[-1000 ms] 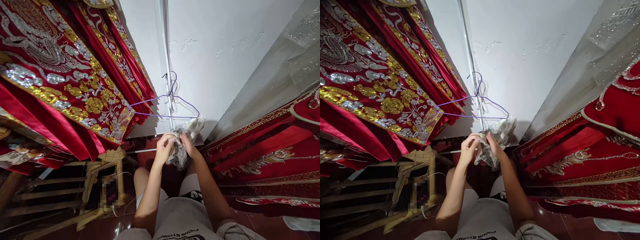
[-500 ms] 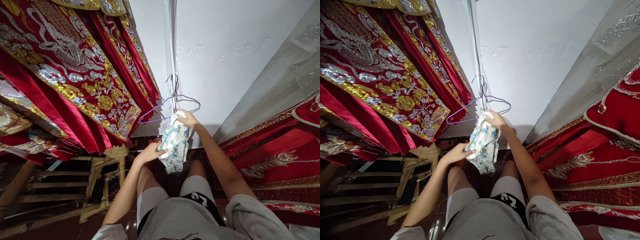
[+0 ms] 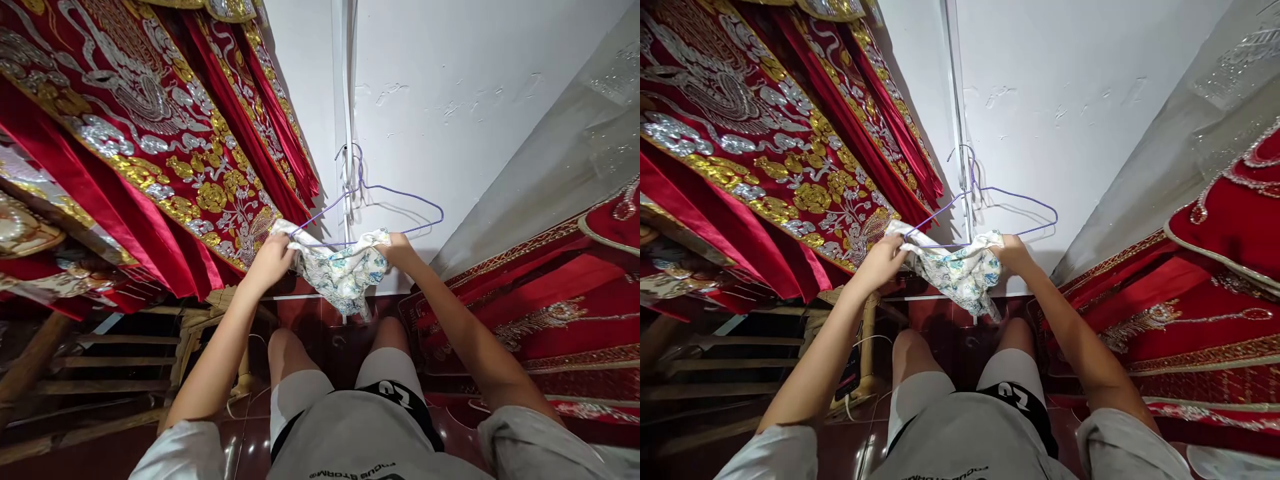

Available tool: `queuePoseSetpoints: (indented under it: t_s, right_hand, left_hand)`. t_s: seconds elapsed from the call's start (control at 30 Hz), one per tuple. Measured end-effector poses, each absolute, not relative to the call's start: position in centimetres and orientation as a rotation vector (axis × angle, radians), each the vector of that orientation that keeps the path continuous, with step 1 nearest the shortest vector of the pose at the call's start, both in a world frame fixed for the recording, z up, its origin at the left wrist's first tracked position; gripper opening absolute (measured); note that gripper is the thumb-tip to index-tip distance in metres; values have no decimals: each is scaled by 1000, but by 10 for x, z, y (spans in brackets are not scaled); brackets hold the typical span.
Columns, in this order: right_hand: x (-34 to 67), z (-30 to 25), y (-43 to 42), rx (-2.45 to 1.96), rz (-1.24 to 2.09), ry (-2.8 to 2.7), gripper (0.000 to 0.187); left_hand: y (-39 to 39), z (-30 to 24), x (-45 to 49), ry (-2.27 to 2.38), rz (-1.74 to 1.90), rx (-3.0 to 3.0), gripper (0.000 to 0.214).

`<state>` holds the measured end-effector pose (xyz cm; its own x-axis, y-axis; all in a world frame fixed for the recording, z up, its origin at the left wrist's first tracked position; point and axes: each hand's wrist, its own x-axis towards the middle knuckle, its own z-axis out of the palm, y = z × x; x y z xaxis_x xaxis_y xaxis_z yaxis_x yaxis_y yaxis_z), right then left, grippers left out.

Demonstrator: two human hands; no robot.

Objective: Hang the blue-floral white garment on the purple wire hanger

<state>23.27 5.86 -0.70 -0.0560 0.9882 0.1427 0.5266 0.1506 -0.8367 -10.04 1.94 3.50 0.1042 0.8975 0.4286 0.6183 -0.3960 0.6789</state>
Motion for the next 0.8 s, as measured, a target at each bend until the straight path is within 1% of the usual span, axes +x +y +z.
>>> queuePoseSetpoints:
  t_s: [0.1,0.17,0.2,0.27,0.33,0.37,0.4,0.43,0.5,0.57,0.63,0.67,0.73,0.8]
  right_hand:
    - [229,-2,49,-1378,759,-1783,17]
    - [229,2,44,-1292,726,-1835,13]
    - [232,5,42,-1264,701,-1826,19]
    - [242,11,42,-1261,605,-1716,39]
    - [258,18,47,-1287,494,-1543,59]
    - [268,22,51,-1296,462,-1472,65]
    - [278,26,55,-1302,459,-1434,67]
    - [288,30,59,-1306,486,-1428,64]
    - [308,39,63,-1327,627,-1471,51]
    - [324,49,61,-1354,889,-1533,47]
    - [333,58,52,-1329,1189,-1529,51]
    - [333,61,47,-1287,1288,-1488,53]
    - [323,63,37,-1193,1343,-1357,58]
    - [305,61,29,-1165,1305,-1244,59]
  left_hand:
    - [40,57,-82,1427,1202,2194,4]
    - [51,63,-75,1355,1188,2251,25]
    - [55,64,-73,1322,1176,2272,32]
    - [62,64,-74,1289,1152,2296,35]
    - [65,63,-77,1289,1146,2292,30]
    - [65,63,-78,1291,1143,2286,27]
    - [64,63,-80,1296,1143,2283,24]
    - [63,63,-81,1305,1151,2285,21]
    - [61,65,-82,1361,1229,2292,14]
    - [60,67,-82,1455,1370,2254,8]
    - [61,69,-82,1513,1444,2144,12]
    - [62,70,-81,1512,1430,2088,16]
    - [65,72,-75,1469,1338,2042,23]
    - [68,73,-65,1412,1273,2106,24]
